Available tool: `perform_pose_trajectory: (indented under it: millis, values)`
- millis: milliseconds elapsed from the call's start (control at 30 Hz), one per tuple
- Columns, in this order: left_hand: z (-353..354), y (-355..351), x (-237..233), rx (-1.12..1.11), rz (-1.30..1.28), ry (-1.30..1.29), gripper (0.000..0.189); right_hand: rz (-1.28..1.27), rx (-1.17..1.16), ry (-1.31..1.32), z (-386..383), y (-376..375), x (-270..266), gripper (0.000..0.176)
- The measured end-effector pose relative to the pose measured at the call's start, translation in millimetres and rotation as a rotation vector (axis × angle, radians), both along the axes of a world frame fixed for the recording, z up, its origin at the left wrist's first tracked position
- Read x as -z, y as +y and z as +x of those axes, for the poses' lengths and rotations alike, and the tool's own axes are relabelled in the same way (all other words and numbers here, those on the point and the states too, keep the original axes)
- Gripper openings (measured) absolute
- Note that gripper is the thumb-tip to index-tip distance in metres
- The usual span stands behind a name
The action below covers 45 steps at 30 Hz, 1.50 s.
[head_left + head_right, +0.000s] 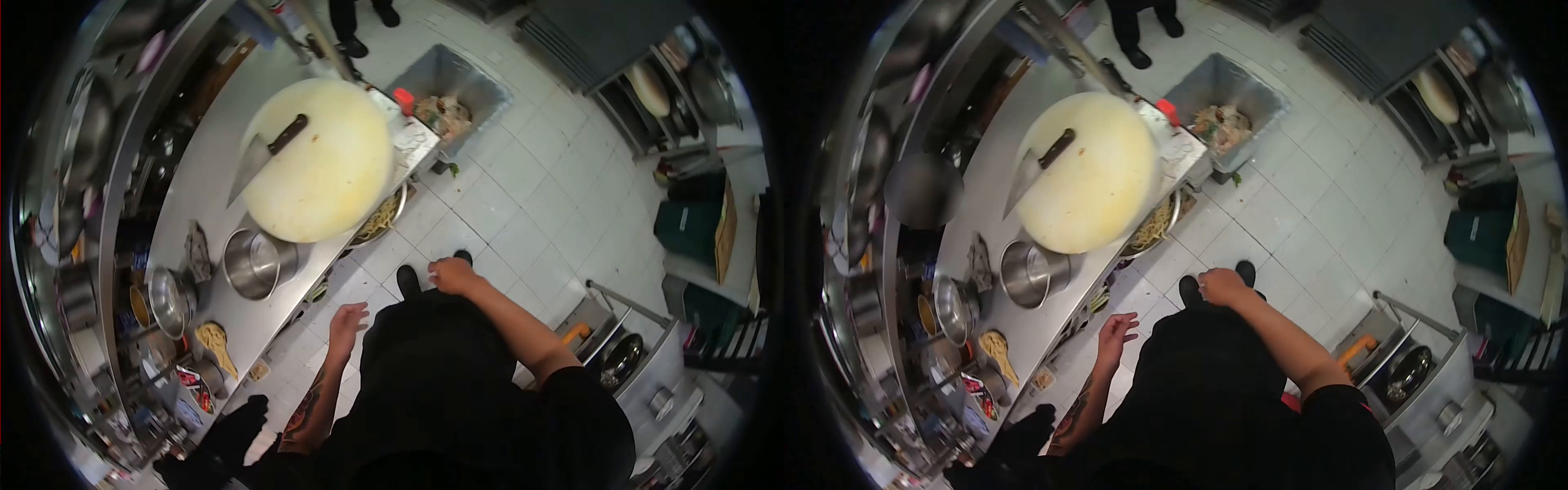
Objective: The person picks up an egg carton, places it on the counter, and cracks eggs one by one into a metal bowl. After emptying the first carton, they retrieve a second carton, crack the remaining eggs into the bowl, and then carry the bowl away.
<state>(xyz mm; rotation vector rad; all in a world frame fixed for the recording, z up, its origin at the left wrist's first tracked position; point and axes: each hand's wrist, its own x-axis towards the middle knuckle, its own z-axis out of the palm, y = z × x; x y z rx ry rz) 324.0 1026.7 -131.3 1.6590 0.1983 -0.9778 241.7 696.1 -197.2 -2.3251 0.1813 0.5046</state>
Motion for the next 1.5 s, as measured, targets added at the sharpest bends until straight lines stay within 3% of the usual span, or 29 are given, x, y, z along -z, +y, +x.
perform_pose_trajectory:
  millis: [133,267,433,533,567,600,633,667,700,733,767,833,867,900,967,1000,1033,1100,1133,1200,1300,1333,1367,1400,1467,1500]
  values:
    - [0,-14,58,0.311,0.137,-0.100,0.026,0.176,-0.025,0.129,-13,18,68,0.022]
    - [21,-25,172,0.211,0.203,0.196,0.032,0.139,0.051,0.312,-20,25,166,0.022]
    - [73,-27,355,0.260,0.384,0.139,0.049,0.244,0.323,0.423,-18,0,244,0.030]
    - [95,-24,427,0.054,0.235,0.105,0.057,0.330,0.543,0.360,-4,-10,302,0.037]
    - [105,-4,471,-0.039,0.140,0.067,0.059,0.298,0.542,0.306,8,-15,327,0.038]
    - [134,37,544,-0.173,0.040,0.194,0.059,0.262,0.504,0.251,23,-21,358,0.041]
    - [133,75,605,0.353,0.257,-0.348,0.056,0.227,0.469,0.196,38,-28,387,0.044]
    - [145,79,621,0.459,0.297,-0.374,0.057,0.226,0.522,0.194,59,-37,415,0.048]
    - [152,79,634,0.572,0.337,-0.397,0.058,0.228,0.583,0.195,74,-40,438,0.053]
    - [153,78,649,0.380,0.121,-0.316,0.064,0.288,0.710,0.190,89,-45,433,0.058]
    - [158,73,661,0.373,0.117,-0.334,0.064,0.344,0.823,0.171,110,-55,421,0.065]
    - [171,60,666,0.579,0.266,-0.421,0.070,0.379,0.853,0.114,145,-57,428,0.072]
    - [157,13,607,0.073,-0.015,-0.089,0.072,0.408,0.891,0.079,160,-60,433,0.080]
    - [164,4,598,0.052,-0.031,-0.110,0.072,0.400,0.866,0.057,173,-63,437,0.080]
    - [175,-5,599,1.009,0.781,-1.033,0.069,0.464,0.825,0.135,200,-70,446,0.090]
    - [178,-17,593,0.711,0.682,-0.747,0.069,0.531,0.771,0.144,216,-76,472,0.094]
    - [174,-34,565,0.635,0.677,-0.709,0.073,0.520,0.744,0.125,224,-77,475,0.094]
    - [179,-28,588,0.549,0.448,-0.787,0.079,0.727,0.669,0.079,241,-78,474,0.095]
    - [183,-25,604,0.512,0.451,-0.802,0.079,0.863,0.596,0.058,249,-78,485,0.092]
    - [196,-18,636,0.421,0.266,-0.876,0.080,0.963,0.552,0.052,263,-77,515,0.089]
    - [207,-13,668,0.336,-0.019,-0.962,0.082,1.123,0.563,0.127,262,-79,506,0.079]
    - [184,-26,643,0.394,0.384,-1.049,0.082,1.158,0.563,0.126,255,-77,499,0.076]
    - [175,-29,631,0.422,0.505,-1.049,0.078,1.193,0.567,0.126,249,-75,496,0.072]
    - [173,-23,638,0.382,0.402,-0.982,0.070,1.137,0.609,0.157,248,-76,515,0.066]
    - [162,-13,660,0.355,0.296,-0.895,0.062,1.108,0.654,0.171,221,-72,505,0.065]
    - [153,-11,668,0.175,0.040,-0.698,0.053,1.075,0.679,0.175,207,-70,498,0.065]
